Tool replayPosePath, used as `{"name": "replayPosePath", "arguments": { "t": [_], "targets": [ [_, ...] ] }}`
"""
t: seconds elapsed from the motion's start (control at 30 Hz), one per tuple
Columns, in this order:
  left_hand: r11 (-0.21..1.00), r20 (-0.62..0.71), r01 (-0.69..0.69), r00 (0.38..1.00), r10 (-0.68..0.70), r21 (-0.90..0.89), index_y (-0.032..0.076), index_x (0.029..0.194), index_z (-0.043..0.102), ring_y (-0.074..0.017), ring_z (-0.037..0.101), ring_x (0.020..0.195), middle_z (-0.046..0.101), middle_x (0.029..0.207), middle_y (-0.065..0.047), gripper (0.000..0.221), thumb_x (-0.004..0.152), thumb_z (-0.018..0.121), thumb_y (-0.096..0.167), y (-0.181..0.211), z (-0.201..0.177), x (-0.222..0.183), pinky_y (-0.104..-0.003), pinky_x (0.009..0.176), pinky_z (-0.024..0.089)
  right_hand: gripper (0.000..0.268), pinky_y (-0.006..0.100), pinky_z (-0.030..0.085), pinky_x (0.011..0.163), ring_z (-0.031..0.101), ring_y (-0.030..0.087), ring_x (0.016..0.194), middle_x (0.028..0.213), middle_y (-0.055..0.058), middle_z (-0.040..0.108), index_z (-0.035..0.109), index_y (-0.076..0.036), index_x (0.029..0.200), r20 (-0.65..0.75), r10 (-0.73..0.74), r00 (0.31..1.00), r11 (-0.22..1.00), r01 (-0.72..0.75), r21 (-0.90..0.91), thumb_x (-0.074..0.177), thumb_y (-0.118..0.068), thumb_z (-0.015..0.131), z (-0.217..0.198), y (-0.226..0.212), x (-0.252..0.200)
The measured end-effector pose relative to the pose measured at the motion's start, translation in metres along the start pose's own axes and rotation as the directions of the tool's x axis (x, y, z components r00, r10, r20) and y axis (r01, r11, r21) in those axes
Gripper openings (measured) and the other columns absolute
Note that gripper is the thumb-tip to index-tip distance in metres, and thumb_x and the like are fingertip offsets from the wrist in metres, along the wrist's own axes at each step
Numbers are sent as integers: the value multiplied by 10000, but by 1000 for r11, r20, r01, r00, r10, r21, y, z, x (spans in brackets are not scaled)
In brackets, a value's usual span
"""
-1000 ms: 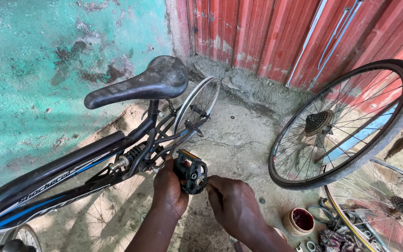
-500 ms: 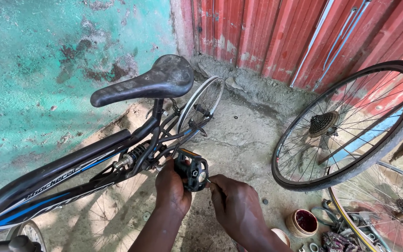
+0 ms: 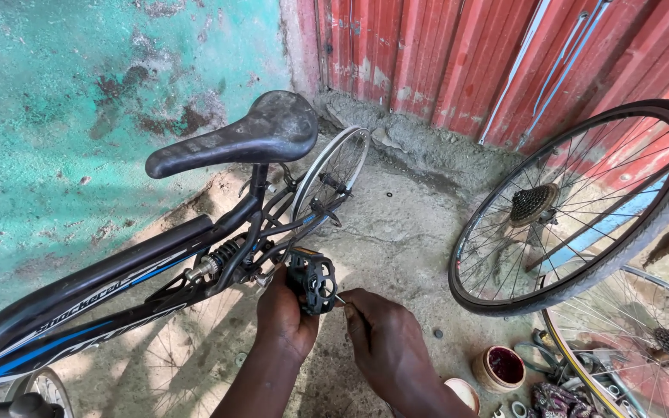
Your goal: Disassembling a bicycle pedal using a screwdriver and hands to remove internal components and screws.
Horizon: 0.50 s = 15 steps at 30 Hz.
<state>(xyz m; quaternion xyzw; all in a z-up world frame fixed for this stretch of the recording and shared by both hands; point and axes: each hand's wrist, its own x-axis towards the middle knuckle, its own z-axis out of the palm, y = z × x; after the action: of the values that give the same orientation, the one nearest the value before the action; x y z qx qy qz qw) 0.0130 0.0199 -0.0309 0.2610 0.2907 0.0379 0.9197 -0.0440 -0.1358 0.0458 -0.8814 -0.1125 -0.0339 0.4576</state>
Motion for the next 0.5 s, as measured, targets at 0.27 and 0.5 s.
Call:
{"name": "replayPosePath", "arguments": {
  "t": [0.27, 0.5],
  "targets": [
    [998, 20, 55, 998, -55, -8, 40, 1169, 603, -74, 564, 714, 628, 926, -43, 303, 1149, 401, 265, -4, 1, -1, -250, 612, 481, 199, 395, 472, 451, 620, 232, 413, 704, 92, 798, 796, -108, 955, -42, -40, 998, 997, 37, -68, 841, -73, 637, 0, -3, -2],
    [987, -28, 47, 999, -43, 154, -11, 1168, 620, -127, 567, 702, 642, 945, -103, 427, 1162, 364, 330, -1, 18, -24, -295, 593, 479, 79, 398, 463, 500, 559, 236, 452, 626, 83, 709, 694, -94, 782, 17, -19, 1000, 998, 19, -56, 819, -66, 630, -2, 7, -1]
  ]
}}
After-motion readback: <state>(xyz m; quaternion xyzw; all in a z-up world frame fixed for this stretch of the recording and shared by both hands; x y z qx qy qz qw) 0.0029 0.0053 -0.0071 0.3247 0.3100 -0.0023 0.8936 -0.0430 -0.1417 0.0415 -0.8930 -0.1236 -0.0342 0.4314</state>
